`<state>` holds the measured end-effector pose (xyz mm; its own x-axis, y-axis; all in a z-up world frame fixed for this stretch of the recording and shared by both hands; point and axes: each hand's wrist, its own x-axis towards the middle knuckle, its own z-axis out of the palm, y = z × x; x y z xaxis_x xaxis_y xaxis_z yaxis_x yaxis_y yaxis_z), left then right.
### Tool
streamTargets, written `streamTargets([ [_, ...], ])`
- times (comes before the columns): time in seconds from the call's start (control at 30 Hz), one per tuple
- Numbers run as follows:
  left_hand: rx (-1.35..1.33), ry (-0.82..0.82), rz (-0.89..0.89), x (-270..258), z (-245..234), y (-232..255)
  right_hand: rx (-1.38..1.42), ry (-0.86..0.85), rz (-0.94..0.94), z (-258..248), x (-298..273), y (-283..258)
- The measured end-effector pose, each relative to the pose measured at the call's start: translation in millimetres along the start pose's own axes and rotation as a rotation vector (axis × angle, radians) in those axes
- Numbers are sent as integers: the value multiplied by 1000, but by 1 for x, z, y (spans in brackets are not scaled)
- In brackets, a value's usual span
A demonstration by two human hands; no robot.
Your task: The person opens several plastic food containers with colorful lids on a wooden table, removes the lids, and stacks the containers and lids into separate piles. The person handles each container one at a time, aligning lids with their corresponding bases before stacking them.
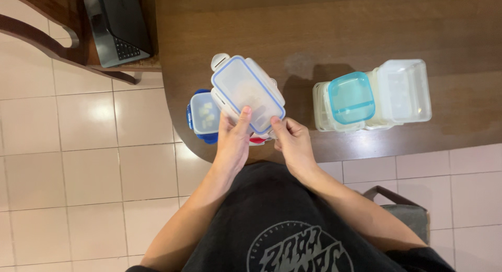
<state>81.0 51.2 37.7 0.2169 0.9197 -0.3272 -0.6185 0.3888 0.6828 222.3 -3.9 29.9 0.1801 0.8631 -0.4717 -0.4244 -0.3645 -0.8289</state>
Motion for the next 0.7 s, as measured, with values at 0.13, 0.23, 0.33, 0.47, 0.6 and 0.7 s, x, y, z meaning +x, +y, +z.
streamTargets([
  [0.13,32,25,-20,1,-9,1,-355,6,24,-5,3,-7],
  [0.23,133,17,-14,5,-18,-1,-683,126,-307,-7,8,-14],
  [0.33,239,-24,-57,7,-28,-7,-643,-27,-374,-13,15,-24],
  [0.47,290,-144,-41,0,-31,-15,-299,-109,-128,-12,22,-27],
  [0.6,257,-114,-22,-6,-21,-14,-291,-42,-54,-12,26,-25],
  [0.7,120,-29,-269,-12,-15,-4,-271,-63,-35,-15,26,-28],
])
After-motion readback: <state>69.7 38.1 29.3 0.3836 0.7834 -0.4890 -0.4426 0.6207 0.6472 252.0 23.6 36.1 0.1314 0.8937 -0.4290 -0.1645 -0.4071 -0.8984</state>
